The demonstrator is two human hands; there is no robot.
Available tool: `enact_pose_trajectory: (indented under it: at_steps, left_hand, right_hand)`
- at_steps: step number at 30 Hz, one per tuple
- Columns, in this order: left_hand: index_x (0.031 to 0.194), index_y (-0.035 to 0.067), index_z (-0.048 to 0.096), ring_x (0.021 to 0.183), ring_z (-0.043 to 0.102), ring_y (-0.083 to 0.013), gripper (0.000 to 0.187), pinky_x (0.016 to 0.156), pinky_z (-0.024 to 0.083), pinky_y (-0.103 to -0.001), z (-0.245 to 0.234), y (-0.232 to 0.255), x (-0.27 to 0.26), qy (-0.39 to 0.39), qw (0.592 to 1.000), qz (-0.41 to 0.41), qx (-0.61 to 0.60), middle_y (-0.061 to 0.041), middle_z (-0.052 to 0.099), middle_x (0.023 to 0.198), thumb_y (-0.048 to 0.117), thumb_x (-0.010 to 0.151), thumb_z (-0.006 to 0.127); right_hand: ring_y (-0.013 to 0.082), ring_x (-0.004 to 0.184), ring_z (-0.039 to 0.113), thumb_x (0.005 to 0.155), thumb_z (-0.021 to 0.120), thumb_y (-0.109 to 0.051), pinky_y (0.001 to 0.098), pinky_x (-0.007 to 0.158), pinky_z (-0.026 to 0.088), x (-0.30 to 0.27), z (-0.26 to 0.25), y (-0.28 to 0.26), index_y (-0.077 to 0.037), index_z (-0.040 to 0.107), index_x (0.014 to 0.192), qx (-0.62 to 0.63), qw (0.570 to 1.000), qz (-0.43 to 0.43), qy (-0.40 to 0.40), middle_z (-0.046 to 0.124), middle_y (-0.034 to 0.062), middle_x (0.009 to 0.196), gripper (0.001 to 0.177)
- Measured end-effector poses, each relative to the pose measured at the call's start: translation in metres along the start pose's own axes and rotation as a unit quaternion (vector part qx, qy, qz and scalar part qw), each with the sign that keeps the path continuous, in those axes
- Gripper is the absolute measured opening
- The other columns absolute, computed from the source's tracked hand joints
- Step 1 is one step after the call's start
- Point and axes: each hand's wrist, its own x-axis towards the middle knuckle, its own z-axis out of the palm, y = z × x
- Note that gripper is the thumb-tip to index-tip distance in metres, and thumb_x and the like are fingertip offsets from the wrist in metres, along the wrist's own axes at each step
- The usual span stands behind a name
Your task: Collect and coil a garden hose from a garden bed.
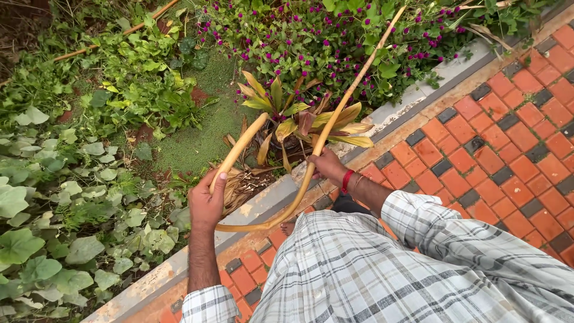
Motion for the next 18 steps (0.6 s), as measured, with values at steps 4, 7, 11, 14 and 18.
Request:
enact_pose_trajectory:
  at_steps: [4, 7, 11, 14, 18]
  left_hand:
    - [0.12, 0.009, 0.077, 0.057, 0.051, -0.0061, 0.037, 0.054, 0.043, -0.027, 0.003, -0.002, -0.001, 0.007, 1.0, 0.015, 0.001, 0.003, 0.056, 0.061, 0.039, 0.099, 0.067]
    - [0.118, 0.01, 0.077, 0.055, 0.053, -0.0076, 0.037, 0.053, 0.045, -0.028, 0.005, 0.006, -0.001, -0.001, 1.0, -0.007, -0.001, 0.002, 0.058, 0.059, 0.039, 0.098, 0.067]
    - [0.117, 0.009, 0.077, 0.056, 0.055, -0.0086, 0.036, 0.054, 0.045, -0.029, 0.007, 0.011, -0.003, 0.008, 1.0, -0.005, -0.005, 0.001, 0.06, 0.06, 0.039, 0.098, 0.067]
    - [0.117, 0.01, 0.077, 0.058, 0.055, -0.0091, 0.038, 0.054, 0.046, -0.029, 0.011, 0.01, -0.001, 0.013, 0.999, 0.029, -0.029, 0.001, 0.062, 0.064, 0.04, 0.097, 0.067]
    - [0.115, 0.011, 0.078, 0.056, 0.059, -0.0107, 0.041, 0.055, 0.047, -0.03, 0.015, 0.008, 0.001, -0.009, 1.0, -0.01, 0.009, -0.002, 0.066, 0.063, 0.044, 0.095, 0.067]
  right_hand:
    - [0.0194, 0.068, 0.069, 0.098, 0.063, -0.021, 0.0313, 0.053, 0.056, -0.005, -0.002, -0.008, -0.004, 0.051, 0.116, -0.006, 1.0, 0.022, -0.004, 0.069, 0.0122, 0.091, 0.028]
    - [0.0195, 0.068, 0.07, 0.098, 0.063, -0.021, 0.0312, 0.055, 0.06, 0.009, -0.008, 0.003, -0.002, 0.052, 0.114, -0.004, 1.0, 0.008, -0.013, 0.069, 0.0128, 0.091, 0.026]
    - [0.021, 0.067, 0.07, 0.098, 0.062, -0.021, 0.0321, 0.056, 0.061, 0.016, -0.011, 0.007, -0.002, 0.053, 0.113, -0.003, 1.0, -0.006, -0.023, 0.069, 0.0138, 0.09, 0.026]
    - [0.0224, 0.066, 0.07, 0.097, 0.061, -0.021, 0.0336, 0.056, 0.061, 0.021, -0.015, 0.008, -0.001, 0.053, 0.113, 0.005, 0.999, -0.013, -0.029, 0.068, 0.0143, 0.089, 0.027]
    - [0.0233, 0.067, 0.072, 0.097, 0.062, -0.02, 0.0346, 0.058, 0.063, 0.029, -0.019, 0.007, 0.0, 0.053, 0.114, 0.0, 1.0, -0.009, -0.029, 0.067, 0.0147, 0.089, 0.027]
